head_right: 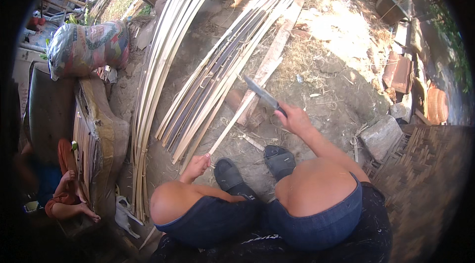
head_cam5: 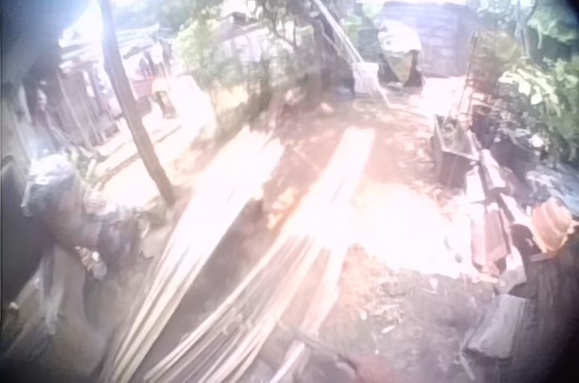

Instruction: The person sits on the ground and uses a machete to split long bamboo strips into thinner pieces. They repeatedly strike the bamboo against a wooden block to separate the layers and then arrange the finished strips into a pile.

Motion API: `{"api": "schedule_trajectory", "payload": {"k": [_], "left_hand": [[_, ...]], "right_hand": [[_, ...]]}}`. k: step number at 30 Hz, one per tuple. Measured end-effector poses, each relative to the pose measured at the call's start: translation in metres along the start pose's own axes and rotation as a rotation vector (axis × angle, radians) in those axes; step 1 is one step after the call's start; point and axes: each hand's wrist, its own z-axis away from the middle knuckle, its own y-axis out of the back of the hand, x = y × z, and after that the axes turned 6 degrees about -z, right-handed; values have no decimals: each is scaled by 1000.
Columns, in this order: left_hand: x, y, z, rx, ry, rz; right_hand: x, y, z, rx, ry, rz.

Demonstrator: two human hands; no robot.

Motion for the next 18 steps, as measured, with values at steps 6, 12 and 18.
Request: {"api": "schedule_trajectory", "payload": {"k": [6, 12, 18], "left_hand": [[40, -14, -18, 125, -103, 38], [-5, -1, -1, 172, -185, -70], [-23, 14, 33, 127, -36, 81]], "right_hand": [[4, 4, -13, -85, 73, 55], [28, 23, -20, -20, -202, -42], [58, 37, -25, 132, -112, 78]]}}
